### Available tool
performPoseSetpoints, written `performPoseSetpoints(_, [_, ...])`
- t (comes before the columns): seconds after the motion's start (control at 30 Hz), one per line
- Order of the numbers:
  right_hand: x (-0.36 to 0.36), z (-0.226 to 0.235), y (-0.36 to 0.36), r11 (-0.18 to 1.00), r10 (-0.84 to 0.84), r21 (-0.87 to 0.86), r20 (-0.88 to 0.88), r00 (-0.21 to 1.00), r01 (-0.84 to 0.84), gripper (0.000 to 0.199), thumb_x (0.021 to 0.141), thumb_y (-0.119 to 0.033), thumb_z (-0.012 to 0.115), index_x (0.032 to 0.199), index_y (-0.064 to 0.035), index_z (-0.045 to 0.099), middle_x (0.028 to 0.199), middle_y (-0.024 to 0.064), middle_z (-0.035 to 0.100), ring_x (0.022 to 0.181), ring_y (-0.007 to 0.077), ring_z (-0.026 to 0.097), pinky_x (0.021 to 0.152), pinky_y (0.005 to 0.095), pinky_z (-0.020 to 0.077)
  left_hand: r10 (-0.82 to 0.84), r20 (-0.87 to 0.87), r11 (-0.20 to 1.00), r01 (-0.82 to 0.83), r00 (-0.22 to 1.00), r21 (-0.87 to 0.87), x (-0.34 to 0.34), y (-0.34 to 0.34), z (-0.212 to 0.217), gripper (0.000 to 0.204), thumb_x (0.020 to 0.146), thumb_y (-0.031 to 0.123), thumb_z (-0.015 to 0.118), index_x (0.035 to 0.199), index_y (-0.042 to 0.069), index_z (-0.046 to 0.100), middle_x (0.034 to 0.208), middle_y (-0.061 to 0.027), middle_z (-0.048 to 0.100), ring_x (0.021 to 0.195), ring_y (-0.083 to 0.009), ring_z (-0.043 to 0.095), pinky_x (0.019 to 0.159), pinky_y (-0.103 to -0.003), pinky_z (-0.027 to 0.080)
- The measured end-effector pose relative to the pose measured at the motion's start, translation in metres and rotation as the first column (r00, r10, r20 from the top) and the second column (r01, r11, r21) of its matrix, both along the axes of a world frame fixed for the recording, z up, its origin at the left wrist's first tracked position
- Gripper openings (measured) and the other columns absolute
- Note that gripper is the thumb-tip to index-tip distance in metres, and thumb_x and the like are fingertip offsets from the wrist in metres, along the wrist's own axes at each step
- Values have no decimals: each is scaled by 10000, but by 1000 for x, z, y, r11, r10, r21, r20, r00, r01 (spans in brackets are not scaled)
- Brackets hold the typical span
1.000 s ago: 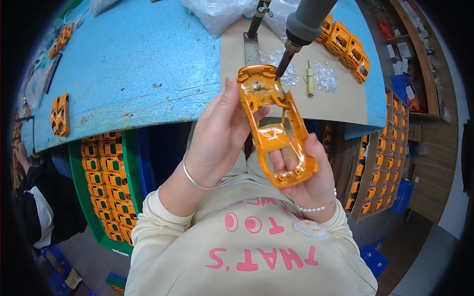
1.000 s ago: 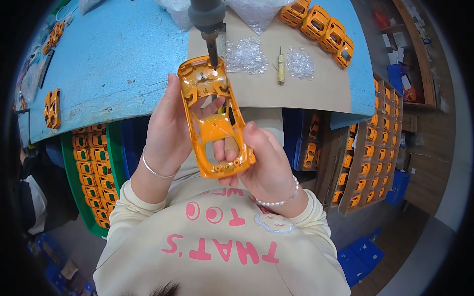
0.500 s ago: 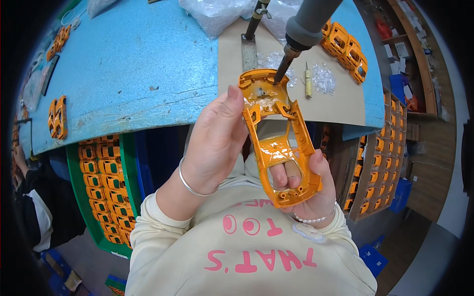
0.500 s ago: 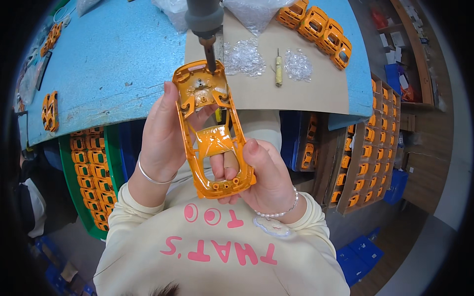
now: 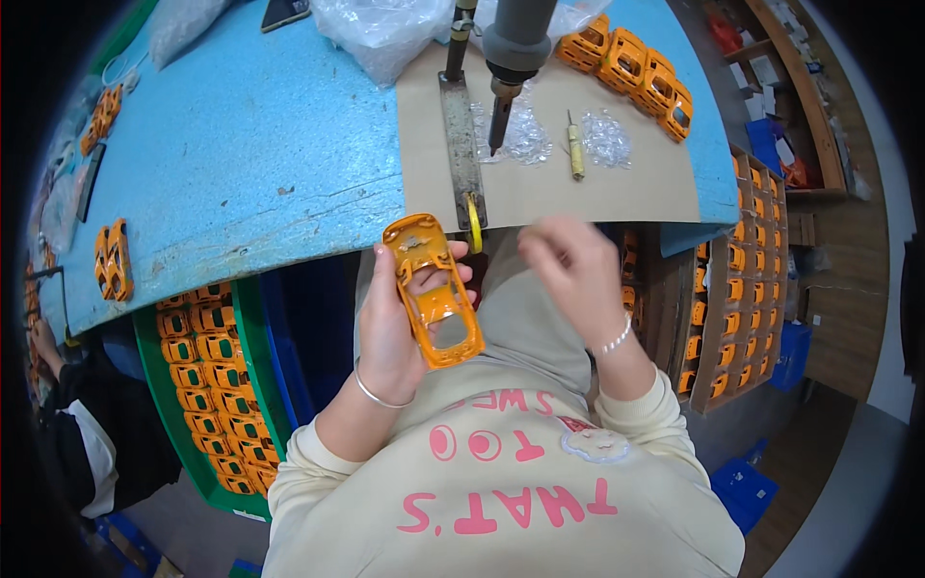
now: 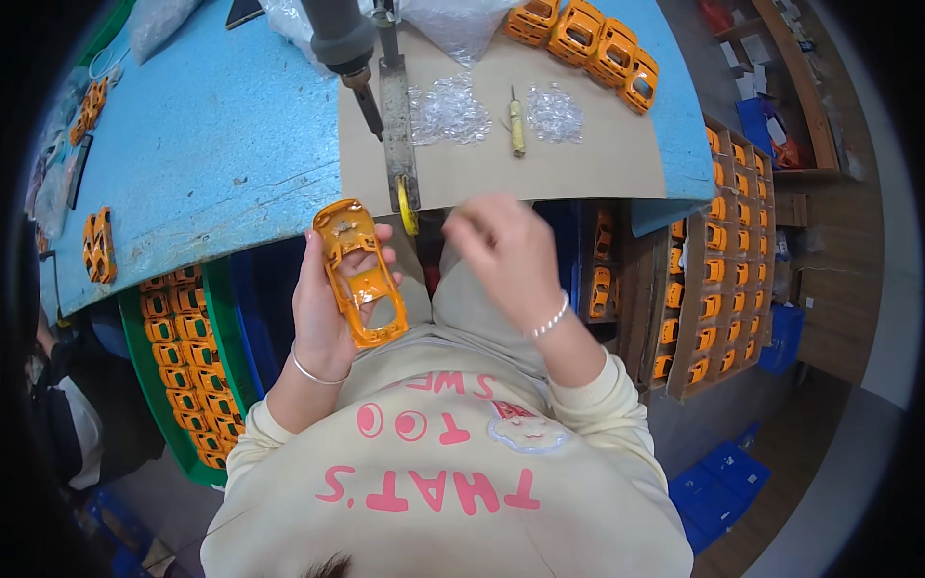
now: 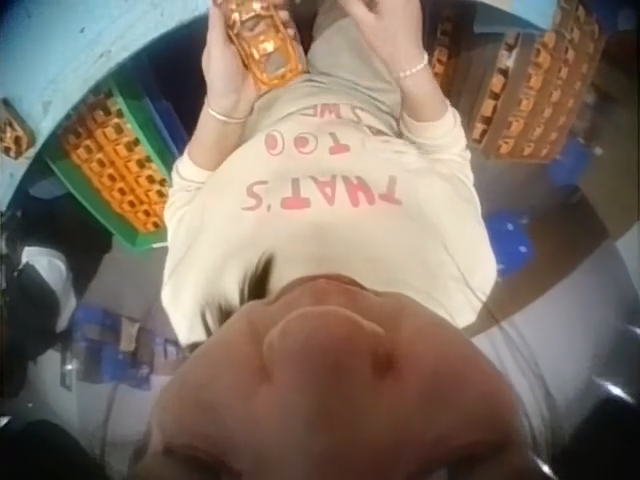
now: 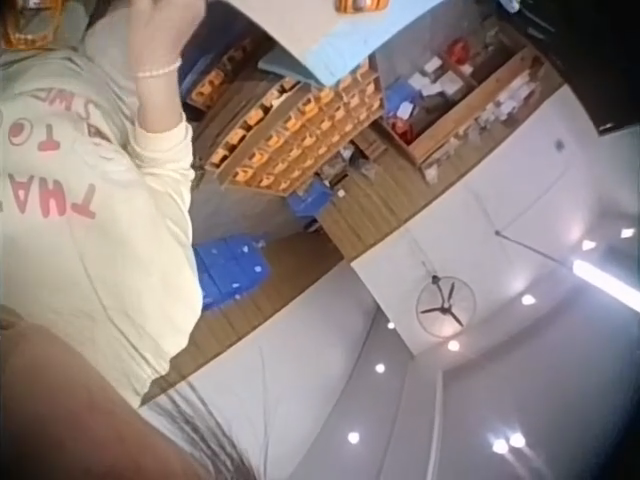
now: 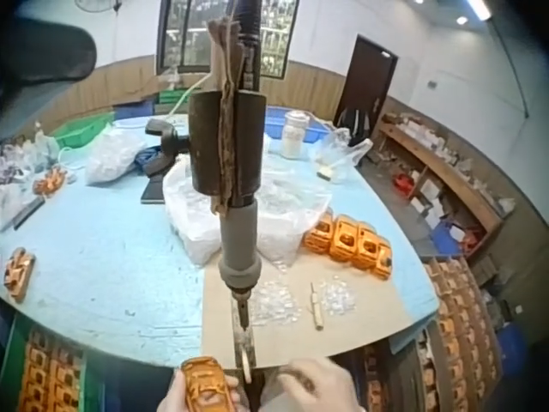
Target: Assembling small components into toy car bodies using a power tool and packing them into trays.
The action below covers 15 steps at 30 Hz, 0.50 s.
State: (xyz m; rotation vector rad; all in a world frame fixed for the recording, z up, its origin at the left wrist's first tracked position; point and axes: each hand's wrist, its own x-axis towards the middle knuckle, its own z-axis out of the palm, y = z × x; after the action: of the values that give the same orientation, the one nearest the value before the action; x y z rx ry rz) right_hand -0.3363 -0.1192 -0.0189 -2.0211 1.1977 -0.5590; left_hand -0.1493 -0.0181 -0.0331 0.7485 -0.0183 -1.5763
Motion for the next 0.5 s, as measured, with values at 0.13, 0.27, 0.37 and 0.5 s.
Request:
performPoseSetpoints(0.13, [4,-10,-49,857,-199,-497,-76,977,136,118,810,-64,687,927,-53,681,875,74,606,652,183,613,591,295,479,3,123,998,-11,992,62,-7,3,7,559,1047,471,184,1309,69,472,1160,-165,624,920,-201,634,798,-363,558])
performPoseSetpoints(0.27, [9,-22,-75,838,-131,-544,-129,983,40,100,811,-79,693,905,-54,667,861,70,589,687,226,618,603,311,486,-35,159,999,32,987,21,-9,3,8,558,1049,467,178,1308,69,470,1151,-162,626,922,-194,632,801,-355,556])
performPoseSetpoints(0.37, [12,-26,-75,807,-137,-591,-153,979,21,101,813,-86,695,899,-53,653,863,70,589,701,246,616,611,326,487,-24,165,999,18,986,38,-9,3,9,555,1051,459,172,1309,67,469,1156,-161,624,922,-194,630,806,-352,555])
performPoseSetpoints(0.5, [13,-28,-74,740,-167,-671,-120,979,44,83,823,-56,676,894,-45,634,865,74,597,683,231,612,587,322,489,-37,183,999,34,982,19,-10,1,6,554,1053,449,167,1320,63,461,1180,-161,614,963,-199,622,821,-356,552])
